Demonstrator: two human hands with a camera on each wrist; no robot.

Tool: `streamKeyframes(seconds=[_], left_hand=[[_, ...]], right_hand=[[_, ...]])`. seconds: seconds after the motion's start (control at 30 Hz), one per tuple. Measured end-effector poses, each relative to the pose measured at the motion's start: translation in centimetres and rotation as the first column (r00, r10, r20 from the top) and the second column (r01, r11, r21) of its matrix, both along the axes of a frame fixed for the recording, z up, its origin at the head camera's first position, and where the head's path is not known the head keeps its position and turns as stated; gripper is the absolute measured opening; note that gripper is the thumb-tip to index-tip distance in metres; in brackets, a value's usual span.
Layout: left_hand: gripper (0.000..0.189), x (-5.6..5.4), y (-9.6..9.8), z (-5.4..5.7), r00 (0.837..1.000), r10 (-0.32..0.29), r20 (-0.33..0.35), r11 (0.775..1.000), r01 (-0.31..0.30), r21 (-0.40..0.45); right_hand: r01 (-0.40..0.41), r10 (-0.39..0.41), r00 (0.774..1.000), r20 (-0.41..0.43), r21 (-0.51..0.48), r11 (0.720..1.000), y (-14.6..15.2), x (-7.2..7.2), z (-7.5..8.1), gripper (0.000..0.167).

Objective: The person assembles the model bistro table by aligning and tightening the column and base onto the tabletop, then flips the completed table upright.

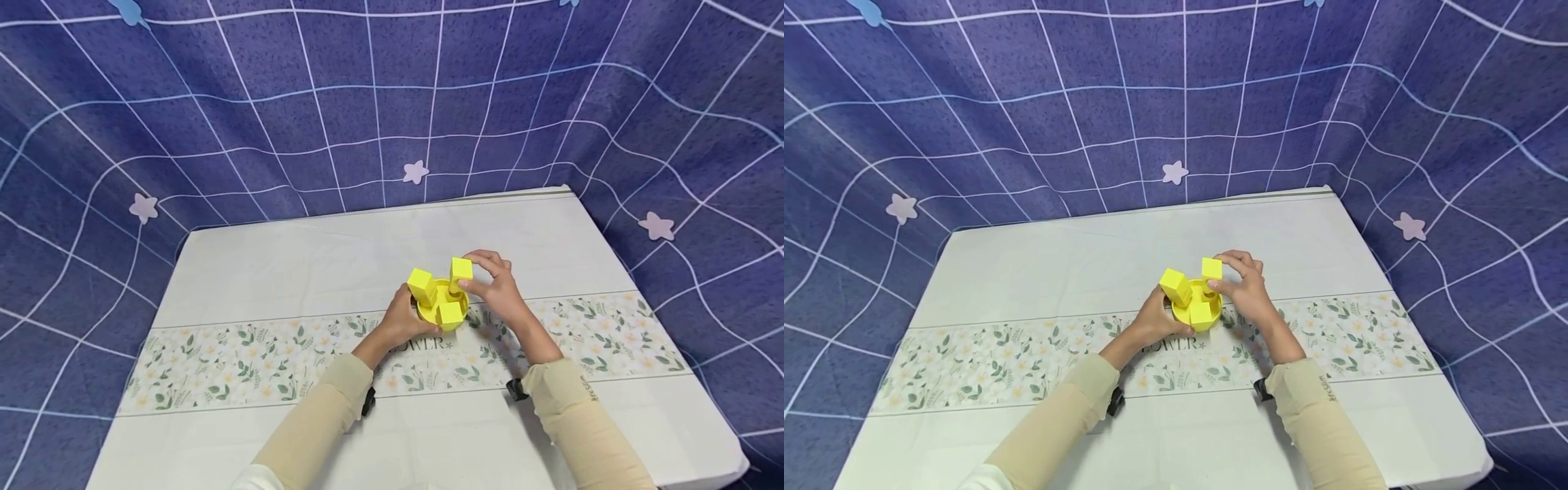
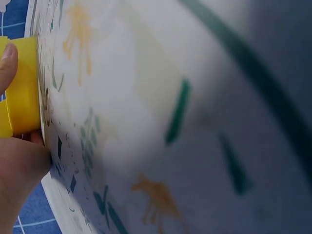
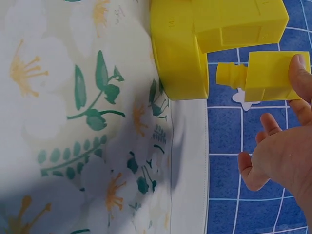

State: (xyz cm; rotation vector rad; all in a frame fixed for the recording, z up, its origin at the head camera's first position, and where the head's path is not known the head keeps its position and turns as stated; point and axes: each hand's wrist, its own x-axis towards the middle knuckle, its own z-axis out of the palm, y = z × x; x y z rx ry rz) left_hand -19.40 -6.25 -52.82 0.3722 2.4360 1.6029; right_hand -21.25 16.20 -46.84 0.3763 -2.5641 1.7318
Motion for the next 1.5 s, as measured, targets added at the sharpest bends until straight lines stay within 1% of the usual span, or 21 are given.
streamKeyframes(seconds=[0.13,0.3,0.4,0.57,0.7,0.83,1.03,1.23,1.37,1.5], left_hand=[[0.088,-0.1,-0.3,0.2,1.000,0.005,-0.003,0.999,-0.005,-0.043],[0.086,-0.3,-0.5,0.1,1.000,-0.017,-0.023,0.999,0.016,-0.045],[0.087,-0.5,-0.5,0.1,0.999,-0.017,-0.035,0.999,0.016,-0.047],[0.088,-0.5,-0.6,0.1,0.999,-0.013,-0.034,0.998,0.011,-0.058],[0.087,-0.4,-0.7,0.2,1.000,-0.015,-0.025,0.998,0.014,-0.066],[0.086,-0.4,-0.7,0.2,0.999,-0.017,-0.030,0.997,0.015,-0.071],[0.085,-0.4,-0.6,0.3,0.999,-0.021,-0.042,0.996,0.017,-0.084],[0.087,-0.5,-0.6,0.3,0.999,-0.009,-0.034,0.994,0.005,-0.106],[0.087,-0.6,-0.6,0.3,0.999,-0.003,-0.036,0.993,-0.002,-0.120],[0.087,-0.5,-0.6,0.3,0.999,-0.001,-0.032,0.991,-0.003,-0.130]], right_hand=[[0.008,-0.008,1.000,0.014,0.005,1.000,0.0,0.0,-0.3,0.042],[0.009,-0.010,1.000,0.029,0.037,0.999,-0.2,0.1,-0.4,0.042],[0.008,-0.009,1.000,0.024,0.047,0.999,-0.3,0.2,-0.5,0.043],[0.001,-0.001,1.000,0.006,0.052,0.999,-0.5,0.2,-0.6,0.040],[-0.002,0.002,1.000,0.013,0.065,0.998,-0.6,0.3,-1.0,0.038],[0.011,-0.012,1.000,0.008,0.054,0.998,-0.8,0.4,-1.3,0.037],[0.051,-0.050,0.998,-0.046,0.020,0.998,-1.5,0.5,-1.6,0.037],[0.120,-0.121,0.989,-0.084,-0.015,0.993,-2.2,0.4,-2.4,0.034],[0.164,-0.168,0.978,-0.121,-0.039,0.986,-2.5,0.5,-3.3,0.036],[0.206,-0.217,0.959,-0.183,-0.073,0.976,-3.1,0.7,-4.0,0.037]])
